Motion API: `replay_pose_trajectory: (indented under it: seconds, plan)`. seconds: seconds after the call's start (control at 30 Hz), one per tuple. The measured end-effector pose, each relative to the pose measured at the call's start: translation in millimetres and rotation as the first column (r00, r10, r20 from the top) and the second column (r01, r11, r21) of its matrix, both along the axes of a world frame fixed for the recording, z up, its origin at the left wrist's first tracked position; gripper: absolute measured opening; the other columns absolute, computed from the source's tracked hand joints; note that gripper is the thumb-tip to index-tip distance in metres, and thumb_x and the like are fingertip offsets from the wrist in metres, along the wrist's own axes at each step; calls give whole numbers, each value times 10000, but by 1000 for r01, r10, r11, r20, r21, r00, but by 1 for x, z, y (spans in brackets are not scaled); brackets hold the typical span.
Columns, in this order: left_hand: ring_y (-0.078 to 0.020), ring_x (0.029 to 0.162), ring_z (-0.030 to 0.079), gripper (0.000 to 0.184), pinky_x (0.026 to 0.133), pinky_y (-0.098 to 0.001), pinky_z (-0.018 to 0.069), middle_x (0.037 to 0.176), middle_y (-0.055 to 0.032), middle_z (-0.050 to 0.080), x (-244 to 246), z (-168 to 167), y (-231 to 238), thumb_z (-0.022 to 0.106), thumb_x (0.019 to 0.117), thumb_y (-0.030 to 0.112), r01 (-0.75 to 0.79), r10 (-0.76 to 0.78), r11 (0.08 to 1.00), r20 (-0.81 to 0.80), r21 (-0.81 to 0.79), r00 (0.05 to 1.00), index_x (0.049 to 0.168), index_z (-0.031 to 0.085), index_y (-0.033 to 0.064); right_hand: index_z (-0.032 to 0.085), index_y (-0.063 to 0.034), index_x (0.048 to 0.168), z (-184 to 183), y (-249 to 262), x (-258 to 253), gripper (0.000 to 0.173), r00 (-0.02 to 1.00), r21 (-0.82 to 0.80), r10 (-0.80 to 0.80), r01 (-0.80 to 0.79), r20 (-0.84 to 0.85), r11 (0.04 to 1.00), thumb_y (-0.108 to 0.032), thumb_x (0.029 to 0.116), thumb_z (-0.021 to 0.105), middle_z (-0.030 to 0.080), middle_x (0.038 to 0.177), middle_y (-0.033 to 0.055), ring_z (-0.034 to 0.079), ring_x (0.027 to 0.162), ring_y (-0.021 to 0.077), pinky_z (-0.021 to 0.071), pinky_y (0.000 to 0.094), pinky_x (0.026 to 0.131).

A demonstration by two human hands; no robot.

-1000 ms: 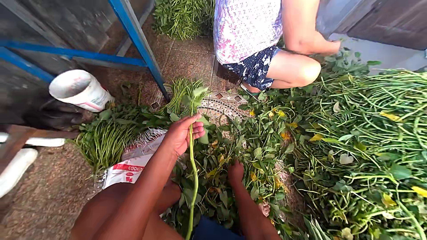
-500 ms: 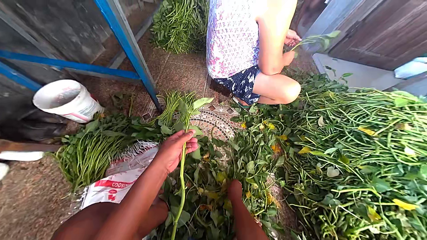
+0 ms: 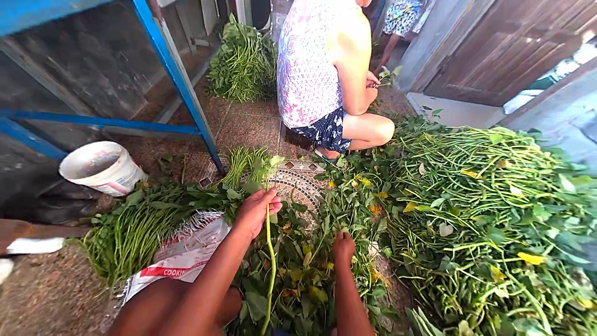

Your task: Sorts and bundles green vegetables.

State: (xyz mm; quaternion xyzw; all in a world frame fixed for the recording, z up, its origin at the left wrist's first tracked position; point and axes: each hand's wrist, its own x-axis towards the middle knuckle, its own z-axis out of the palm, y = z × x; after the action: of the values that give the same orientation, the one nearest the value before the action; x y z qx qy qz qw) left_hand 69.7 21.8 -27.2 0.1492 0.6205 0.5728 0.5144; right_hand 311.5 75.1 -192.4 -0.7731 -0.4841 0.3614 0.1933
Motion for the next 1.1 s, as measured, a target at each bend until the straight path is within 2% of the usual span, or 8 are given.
replay_pose_trajectory:
  seconds: [0.2,0.3,0.4,0.57,0.77,0.9,1.0,1.1]
  plan:
    - [-143,741,690,262,712,-275,598,901,-101,666,15,4,-10,501,1092,177,44,-43,999,-24,16,999,1198,581,-49,655,69,1239,61,-24,-19,367,974,224,-44,95,-224,970,-201,1103,448,675,1163,274,653,1091,379,485,538,982]
    - [-133,736,686,225,706,-269,594,897,-98,665,16,-5,-12,530,1078,158,56,-55,998,-34,27,998,1173,576,-40,640,47,1252,65,-37,-37,287,904,219,29,73,-427,973,-146,1064,538,670,1103,211,665,806,250,567,417,717]
    - [-130,750,680,224,716,-265,588,924,-102,659,13,-14,-11,530,1077,150,55,-53,998,-52,41,997,1192,558,-41,631,34,1268,81,-50,-51,272,848,139,55,22,-526,990,-103,1036,587,667,1111,193,667,750,211,573,363,646]
    - [-146,789,669,195,722,-286,586,942,-103,633,3,-21,-10,521,1079,137,46,-41,997,-71,70,997,1165,568,-31,615,-6,1350,100,-78,-69,334,861,190,259,-193,-438,963,-94,1029,597,681,1041,165,664,749,204,571,357,662]
    - [-209,958,679,282,807,-343,579,1137,-168,649,-13,-25,-14,577,1051,129,12,-12,1000,-14,21,1000,1280,567,-36,711,-33,1273,111,-109,-86,299,802,357,587,-519,-112,777,-80,1006,584,650,1187,233,665,1031,307,545,421,943]
    - [-174,869,659,270,761,-304,565,1042,-132,654,-20,-24,-16,647,1000,83,7,-6,1000,26,-7,1000,1242,581,-19,664,-35,1340,123,-111,-87,344,752,369,659,-617,17,695,-105,1021,554,648,1205,245,681,1026,352,560,481,914]
    - [-188,912,664,324,806,-333,578,1086,-123,632,-21,-17,-19,602,1035,144,42,-46,998,114,39,992,1315,536,-6,400,34,1528,113,-115,-85,527,742,460,671,-591,-14,663,-106,1033,515,677,1030,201,686,855,330,577,496,803]
    - [-237,949,689,319,802,-379,604,1131,-137,626,-19,-11,-21,521,1079,192,109,-124,990,169,94,978,1330,521,-6,401,18,1551,105,-115,-86,529,724,581,689,-564,6,587,-68,1033,458,678,1079,264,704,816,360,591,508,754]
